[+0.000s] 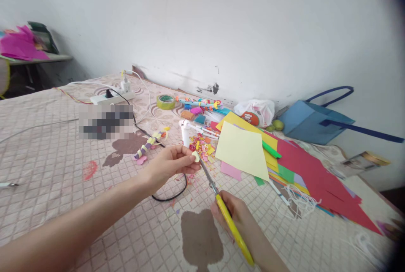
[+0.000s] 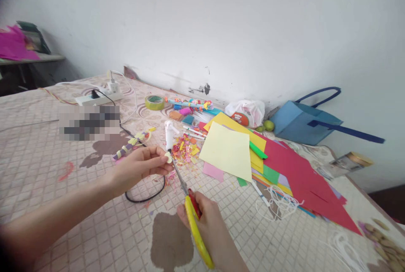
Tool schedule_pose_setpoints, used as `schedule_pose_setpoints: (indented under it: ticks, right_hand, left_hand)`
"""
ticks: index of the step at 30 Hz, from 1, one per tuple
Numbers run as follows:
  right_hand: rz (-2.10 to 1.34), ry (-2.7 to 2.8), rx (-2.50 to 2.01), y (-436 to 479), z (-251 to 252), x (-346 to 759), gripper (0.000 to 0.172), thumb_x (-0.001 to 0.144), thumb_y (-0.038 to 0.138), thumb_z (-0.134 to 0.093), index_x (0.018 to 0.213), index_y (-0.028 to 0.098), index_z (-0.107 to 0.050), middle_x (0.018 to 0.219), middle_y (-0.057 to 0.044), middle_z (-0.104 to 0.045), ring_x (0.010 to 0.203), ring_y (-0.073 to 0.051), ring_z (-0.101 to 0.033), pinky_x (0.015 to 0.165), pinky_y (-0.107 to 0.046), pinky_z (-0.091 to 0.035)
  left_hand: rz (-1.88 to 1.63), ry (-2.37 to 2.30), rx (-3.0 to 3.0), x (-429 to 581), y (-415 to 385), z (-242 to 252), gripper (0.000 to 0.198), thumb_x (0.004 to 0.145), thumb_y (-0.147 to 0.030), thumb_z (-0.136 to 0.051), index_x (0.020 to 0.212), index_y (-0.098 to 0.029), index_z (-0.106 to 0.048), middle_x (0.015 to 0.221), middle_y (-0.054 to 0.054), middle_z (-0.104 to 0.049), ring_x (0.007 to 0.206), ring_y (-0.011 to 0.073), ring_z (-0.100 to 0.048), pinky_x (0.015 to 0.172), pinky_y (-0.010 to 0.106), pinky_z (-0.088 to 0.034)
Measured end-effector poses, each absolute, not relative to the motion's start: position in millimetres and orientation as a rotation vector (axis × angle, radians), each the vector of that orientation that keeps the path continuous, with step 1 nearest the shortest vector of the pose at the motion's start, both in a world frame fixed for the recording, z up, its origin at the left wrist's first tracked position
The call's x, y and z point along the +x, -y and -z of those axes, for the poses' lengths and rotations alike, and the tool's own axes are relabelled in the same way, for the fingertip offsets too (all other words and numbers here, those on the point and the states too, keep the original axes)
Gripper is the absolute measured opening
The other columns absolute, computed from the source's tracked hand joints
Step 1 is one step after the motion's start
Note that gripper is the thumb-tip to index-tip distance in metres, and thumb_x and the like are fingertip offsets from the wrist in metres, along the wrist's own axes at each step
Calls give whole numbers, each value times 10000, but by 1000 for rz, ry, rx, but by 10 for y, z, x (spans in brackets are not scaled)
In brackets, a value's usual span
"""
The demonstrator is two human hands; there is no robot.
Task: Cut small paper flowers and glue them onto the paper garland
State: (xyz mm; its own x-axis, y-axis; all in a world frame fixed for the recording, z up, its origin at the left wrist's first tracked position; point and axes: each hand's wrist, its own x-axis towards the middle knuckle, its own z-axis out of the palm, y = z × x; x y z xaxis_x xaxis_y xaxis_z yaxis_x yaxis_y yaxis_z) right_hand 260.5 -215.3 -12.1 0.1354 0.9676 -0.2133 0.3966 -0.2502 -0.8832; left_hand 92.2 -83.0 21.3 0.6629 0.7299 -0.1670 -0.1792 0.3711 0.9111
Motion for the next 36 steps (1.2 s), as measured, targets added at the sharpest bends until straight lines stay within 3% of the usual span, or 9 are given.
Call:
schedule_pose_setpoints:
  ticks: [36]
  right_hand:
    - [-956, 1485, -1881, 2140, 154, 2652, 314, 768, 437, -520, 625, 199, -374, 563, 64, -326, 525, -96, -304, 469, -219, -252]
  left_hand:
    - [-657, -636, 1062, 899, 780, -211, 210, 716, -284, -691, 726, -131, -548, 695, 36, -697, 686, 124, -658, 692, 238, -499]
